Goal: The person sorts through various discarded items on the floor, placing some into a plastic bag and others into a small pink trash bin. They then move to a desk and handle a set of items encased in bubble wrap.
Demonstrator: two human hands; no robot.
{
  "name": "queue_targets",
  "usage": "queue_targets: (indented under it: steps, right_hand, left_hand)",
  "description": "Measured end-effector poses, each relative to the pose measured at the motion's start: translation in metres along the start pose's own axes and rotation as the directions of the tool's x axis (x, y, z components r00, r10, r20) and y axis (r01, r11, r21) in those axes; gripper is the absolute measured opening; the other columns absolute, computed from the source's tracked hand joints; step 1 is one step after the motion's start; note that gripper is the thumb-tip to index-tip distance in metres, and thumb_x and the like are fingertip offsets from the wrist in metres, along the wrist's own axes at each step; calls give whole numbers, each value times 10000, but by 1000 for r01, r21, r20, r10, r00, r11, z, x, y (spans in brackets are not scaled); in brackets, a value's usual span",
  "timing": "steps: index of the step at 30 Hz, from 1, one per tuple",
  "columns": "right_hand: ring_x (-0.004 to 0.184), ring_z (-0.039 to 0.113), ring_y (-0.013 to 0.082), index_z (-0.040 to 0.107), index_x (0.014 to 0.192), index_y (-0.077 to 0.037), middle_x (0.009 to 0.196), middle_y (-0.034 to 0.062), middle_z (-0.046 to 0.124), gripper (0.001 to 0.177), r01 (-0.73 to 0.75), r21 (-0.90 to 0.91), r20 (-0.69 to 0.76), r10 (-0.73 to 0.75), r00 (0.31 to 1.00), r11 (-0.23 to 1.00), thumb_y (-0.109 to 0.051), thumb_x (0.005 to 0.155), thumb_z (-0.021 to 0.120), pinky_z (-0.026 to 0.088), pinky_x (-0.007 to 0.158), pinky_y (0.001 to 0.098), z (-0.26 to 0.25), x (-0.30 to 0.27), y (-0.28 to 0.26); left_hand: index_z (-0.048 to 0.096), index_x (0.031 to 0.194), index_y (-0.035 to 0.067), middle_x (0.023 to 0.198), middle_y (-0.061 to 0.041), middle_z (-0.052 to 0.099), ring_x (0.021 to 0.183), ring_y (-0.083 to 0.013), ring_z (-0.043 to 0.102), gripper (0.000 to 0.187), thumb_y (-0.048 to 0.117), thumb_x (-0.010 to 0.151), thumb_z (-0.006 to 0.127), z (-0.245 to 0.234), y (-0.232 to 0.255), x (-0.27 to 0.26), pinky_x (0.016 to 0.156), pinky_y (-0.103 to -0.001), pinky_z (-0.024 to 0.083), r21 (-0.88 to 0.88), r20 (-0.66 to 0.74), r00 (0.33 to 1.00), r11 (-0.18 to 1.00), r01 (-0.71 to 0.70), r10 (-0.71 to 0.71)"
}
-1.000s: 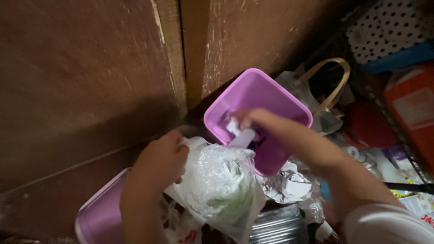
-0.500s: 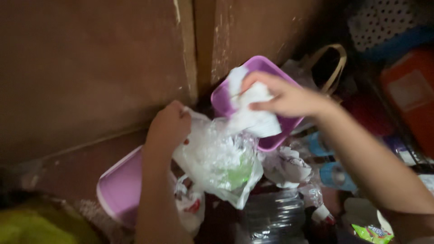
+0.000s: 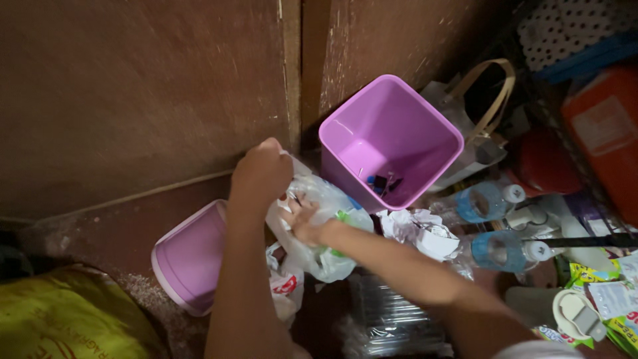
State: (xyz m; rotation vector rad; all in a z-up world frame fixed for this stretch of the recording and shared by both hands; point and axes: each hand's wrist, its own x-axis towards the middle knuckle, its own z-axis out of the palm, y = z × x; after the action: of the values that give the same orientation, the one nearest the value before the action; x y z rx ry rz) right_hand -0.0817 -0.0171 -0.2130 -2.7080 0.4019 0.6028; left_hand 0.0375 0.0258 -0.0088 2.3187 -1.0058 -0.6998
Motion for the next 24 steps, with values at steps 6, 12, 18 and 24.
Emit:
queue_targets:
  steps: [6,12,18,24]
  right_hand:
    - [1529,109,467,327,1571,-190,1678,167,134,704,60,-1,35,-59,998,998,-360,953,618,211,1196,615,-32,2,-8]
    - [1481,220,404,417,1561,-263,1660,176,220,777,167,180,107,-188,976,969,-373,851,714,300,1138,563,-160,-77,-8]
    - [1158,710,221,597,1397,-177,1340,75,690,540,65,558,117,-156,981,827,-283,872,665,600,982,370,-238,-113,93]
    - [1066,684,253,686,1235,-78,1185,104,729,384,-121,237,174,81,981,964,-259,897,682,523,935,391,-222,-92,190]
  left_hand:
    - [667,941,25,797,-217,715,760,-364,725,261,221,888,502,-11,-7,3,779,-506,542,44,-12,989,988,-147,147]
    - [659,1009,47,881,-213,741,794,-381,773,293,281,884,535,-8,-2,8,780,-497,572,-26,78,997,1000,9,-7]
    - [662,1011,32,997,-273,703,979,-468,677,481,499,895,664,2,3,23,830,-548,530,161,-21,1000,987,-9,13]
    - [524,1200,-1,1057,-265,693,958,-481,675,705,574,848,729,22,16,32,807,-558,532,222,-166,986,973,63,-26]
